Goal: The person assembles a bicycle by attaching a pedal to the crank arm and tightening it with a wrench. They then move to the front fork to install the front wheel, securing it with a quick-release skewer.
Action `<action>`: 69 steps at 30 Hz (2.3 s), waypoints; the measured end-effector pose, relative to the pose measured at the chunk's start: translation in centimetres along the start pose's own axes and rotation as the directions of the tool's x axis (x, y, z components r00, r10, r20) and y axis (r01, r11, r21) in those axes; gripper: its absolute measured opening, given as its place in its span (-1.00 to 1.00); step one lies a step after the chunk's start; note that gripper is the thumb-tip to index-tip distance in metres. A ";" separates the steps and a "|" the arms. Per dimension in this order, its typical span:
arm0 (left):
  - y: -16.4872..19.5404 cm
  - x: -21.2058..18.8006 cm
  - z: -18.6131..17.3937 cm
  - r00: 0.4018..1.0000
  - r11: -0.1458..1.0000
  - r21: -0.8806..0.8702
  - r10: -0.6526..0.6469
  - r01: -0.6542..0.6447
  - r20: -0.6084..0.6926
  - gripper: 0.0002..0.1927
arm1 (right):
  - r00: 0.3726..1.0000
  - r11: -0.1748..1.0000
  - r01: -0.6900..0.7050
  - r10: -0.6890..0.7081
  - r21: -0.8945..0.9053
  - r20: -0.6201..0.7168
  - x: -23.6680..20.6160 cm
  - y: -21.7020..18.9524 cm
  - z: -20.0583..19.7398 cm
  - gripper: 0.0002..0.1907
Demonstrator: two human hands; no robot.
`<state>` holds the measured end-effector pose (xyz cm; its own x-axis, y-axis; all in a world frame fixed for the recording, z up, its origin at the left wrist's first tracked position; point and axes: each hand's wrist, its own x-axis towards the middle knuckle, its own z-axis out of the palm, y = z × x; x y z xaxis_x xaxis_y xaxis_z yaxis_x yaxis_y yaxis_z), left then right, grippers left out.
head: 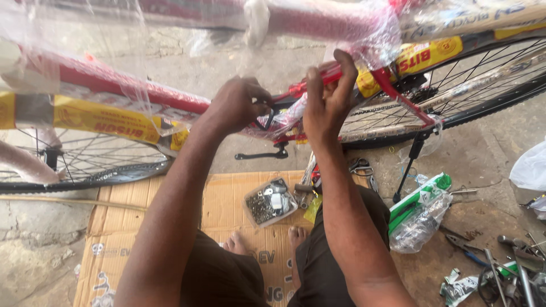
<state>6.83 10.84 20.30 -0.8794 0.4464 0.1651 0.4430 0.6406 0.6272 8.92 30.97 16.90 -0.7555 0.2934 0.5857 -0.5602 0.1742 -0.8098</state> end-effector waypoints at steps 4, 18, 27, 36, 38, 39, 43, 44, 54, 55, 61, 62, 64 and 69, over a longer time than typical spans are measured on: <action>0.3 0.0 -0.2 1.000 1.000 -0.020 -0.003 0.003 -0.009 -0.75 | 1.000 0.985 0.008 -0.012 0.174 0.021 0.2 -0.5 0.2 -0.35; 0.4 -0.2 -1.4 1.000 0.999 -0.014 -0.031 0.031 0.005 -0.75 | 0.997 0.993 0.054 -0.060 0.104 0.051 1.0 -1.7 1.0 -0.46; 0.2 -0.5 -1.9 1.000 1.000 0.005 0.026 -0.026 -0.018 -0.76 | 0.998 0.999 -0.018 0.019 -0.027 0.059 1.1 -2.2 1.0 -0.47; 0.5 -0.8 -1.9 1.000 0.999 0.029 -0.016 0.016 -0.003 -0.75 | 1.000 0.998 -0.009 0.011 -0.068 0.026 1.0 -2.8 1.1 -0.45; 0.5 -0.6 -2.0 1.000 0.999 0.032 -0.022 0.022 0.005 -0.76 | 0.996 0.991 -0.026 0.014 0.135 0.091 1.1 -3.0 1.1 -0.44; 0.6 -0.5 -2.0 1.000 0.999 0.025 -0.026 0.025 0.010 -0.77 | 0.992 0.966 -0.043 0.012 0.253 0.125 1.1 -3.0 1.1 -0.41; 0.5 -0.4 -2.0 0.999 0.999 -0.005 -0.046 0.046 0.019 -0.80 | 0.989 0.956 0.118 -0.138 -0.267 -0.059 1.3 -2.8 1.5 -0.39; 0.4 -0.5 -1.9 0.999 0.999 -0.019 -0.050 0.050 0.020 -0.79 | 0.996 0.988 0.074 -0.079 -0.138 -0.029 1.2 -2.7 1.4 -0.42; -0.4 0.0 -1.2 0.997 0.996 -0.040 0.081 -0.082 -0.020 -0.80 | 0.997 1.000 0.017 -0.015 -0.022 0.080 1.4 -2.0 0.0 -0.44; -0.4 0.0 -1.1 0.997 0.996 -0.054 0.076 -0.077 -0.017 -0.79 | 0.990 0.991 -0.053 0.037 0.121 0.136 1.4 -2.0 0.0 -0.44; 0.1 -0.2 -1.3 0.999 0.999 -0.035 0.026 -0.027 -0.019 -0.77 | 0.988 0.977 0.147 -0.139 -0.156 0.061 1.5 -2.0 0.0 -0.36; 0.2 -0.2 -1.4 0.999 0.999 -0.032 0.027 -0.027 -0.017 -0.77 | 0.993 0.993 0.086 -0.079 -0.080 0.082 1.6 -2.0 -0.1 -0.40; 0.5 -0.2 -1.4 1.000 0.999 -0.030 0.025 -0.025 -0.017 -0.76 | 0.989 0.997 -0.047 0.037 0.064 0.142 1.6 -2.0 0.0 -0.47; 0.7 -0.1 -1.4 0.999 0.999 -0.002 -0.046 0.046 0.012 -0.79 | 0.993 0.995 0.081 -0.076 -0.054 0.089 1.8 -1.9 0.1 -0.41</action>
<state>7.00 10.34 21.80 -0.8965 0.4245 0.1269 0.4020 0.6590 0.6358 8.61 31.04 19.53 -0.7379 0.1946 0.6463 -0.6003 0.2484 -0.7602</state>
